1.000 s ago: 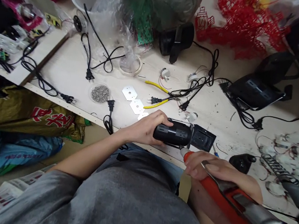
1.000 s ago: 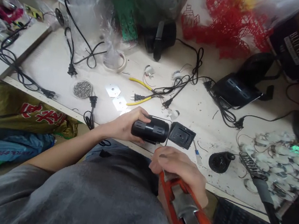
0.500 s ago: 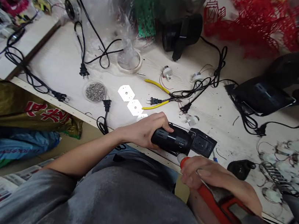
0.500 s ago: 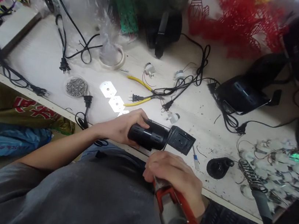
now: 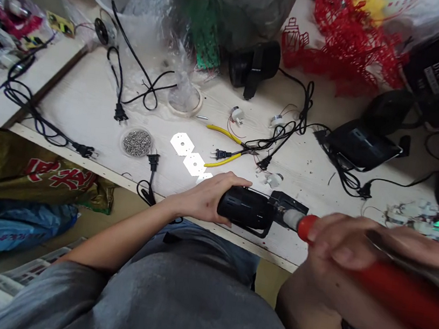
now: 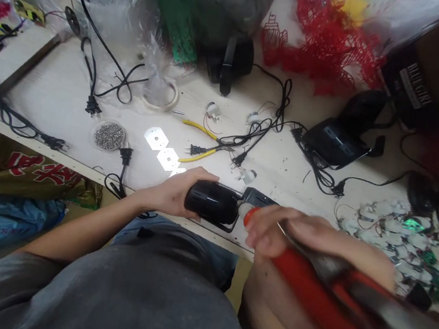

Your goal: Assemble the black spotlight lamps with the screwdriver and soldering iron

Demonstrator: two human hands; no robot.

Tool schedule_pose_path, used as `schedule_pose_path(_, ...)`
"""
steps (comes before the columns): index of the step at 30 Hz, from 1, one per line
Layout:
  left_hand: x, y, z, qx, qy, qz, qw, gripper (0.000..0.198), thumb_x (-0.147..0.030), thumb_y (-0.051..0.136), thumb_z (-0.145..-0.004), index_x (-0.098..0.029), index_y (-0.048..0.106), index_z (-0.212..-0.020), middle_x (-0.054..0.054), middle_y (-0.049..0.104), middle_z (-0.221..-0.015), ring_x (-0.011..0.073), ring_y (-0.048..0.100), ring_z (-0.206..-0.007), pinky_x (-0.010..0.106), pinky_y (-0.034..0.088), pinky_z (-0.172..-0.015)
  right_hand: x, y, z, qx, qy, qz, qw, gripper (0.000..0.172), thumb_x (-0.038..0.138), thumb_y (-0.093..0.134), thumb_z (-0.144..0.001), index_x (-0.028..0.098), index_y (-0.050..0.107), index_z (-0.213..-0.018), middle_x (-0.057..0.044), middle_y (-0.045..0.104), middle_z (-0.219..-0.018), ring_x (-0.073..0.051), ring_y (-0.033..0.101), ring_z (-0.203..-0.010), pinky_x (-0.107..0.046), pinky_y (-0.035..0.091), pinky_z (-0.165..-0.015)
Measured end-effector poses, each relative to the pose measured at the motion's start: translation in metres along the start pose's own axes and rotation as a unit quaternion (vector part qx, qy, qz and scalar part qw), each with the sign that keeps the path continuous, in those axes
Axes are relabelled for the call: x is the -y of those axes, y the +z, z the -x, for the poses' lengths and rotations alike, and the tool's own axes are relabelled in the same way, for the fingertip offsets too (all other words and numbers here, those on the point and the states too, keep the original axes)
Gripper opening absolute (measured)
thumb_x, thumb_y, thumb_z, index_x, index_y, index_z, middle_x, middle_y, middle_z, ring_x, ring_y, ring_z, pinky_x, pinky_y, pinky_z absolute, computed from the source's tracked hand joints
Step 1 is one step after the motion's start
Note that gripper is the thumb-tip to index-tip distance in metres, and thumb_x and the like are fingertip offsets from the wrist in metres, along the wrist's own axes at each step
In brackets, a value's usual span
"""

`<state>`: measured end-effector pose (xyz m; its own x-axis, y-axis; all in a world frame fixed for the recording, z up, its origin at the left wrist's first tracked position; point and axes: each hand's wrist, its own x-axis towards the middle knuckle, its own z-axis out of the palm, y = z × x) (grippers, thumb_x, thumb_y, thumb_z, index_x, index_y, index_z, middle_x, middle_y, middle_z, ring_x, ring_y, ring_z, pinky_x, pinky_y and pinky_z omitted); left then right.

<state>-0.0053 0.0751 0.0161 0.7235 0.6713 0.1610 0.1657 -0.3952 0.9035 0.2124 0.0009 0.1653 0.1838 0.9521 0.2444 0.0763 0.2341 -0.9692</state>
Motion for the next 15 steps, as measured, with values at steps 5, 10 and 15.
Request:
schedule_pose_path(5,-0.001,-0.002,0.002,0.002,-0.029,0.029,0.999,0.082,-0.036,0.089,-0.063,-0.021,0.046,-0.131,0.012,0.060,-0.124,0.0306,0.062,-0.114,0.045,0.053,-0.096,-0.025,0.030,-0.017,0.001,-0.055,-0.028,0.998,0.029,0.049,0.058,-0.093,0.029,0.077,-0.101,-0.004,0.060,-0.060,-0.023,0.058,-0.053,-0.043,0.052,-0.052)
schedule_pose_path(10,-0.001,-0.002,0.001,0.007,-0.056,0.047,0.997,0.076,-0.038,0.088,-0.063,-0.022,0.048,-0.125,0.009,0.061,-0.118,0.0293,0.064,-0.108,0.043,0.054,-0.090,-0.044,0.037,-0.015,-0.009,-0.078,-0.056,0.995,0.031,0.050,0.059,-0.092,0.025,0.076,-0.099,-0.003,0.060,-0.061,-0.022,0.058,-0.053,-0.040,0.050,-0.050)
schedule_pose_path(15,-0.002,-0.002,0.001,0.000,-0.072,0.051,0.996,0.076,-0.040,0.089,-0.062,-0.023,0.048,-0.124,0.010,0.062,-0.118,0.0300,0.064,-0.107,0.043,0.054,-0.089,-0.054,0.039,-0.023,-0.018,-0.056,-0.059,0.997,0.019,0.047,0.073,-0.085,0.030,0.076,-0.093,0.001,0.060,-0.059,-0.019,0.057,-0.050,-0.035,0.048,-0.047)
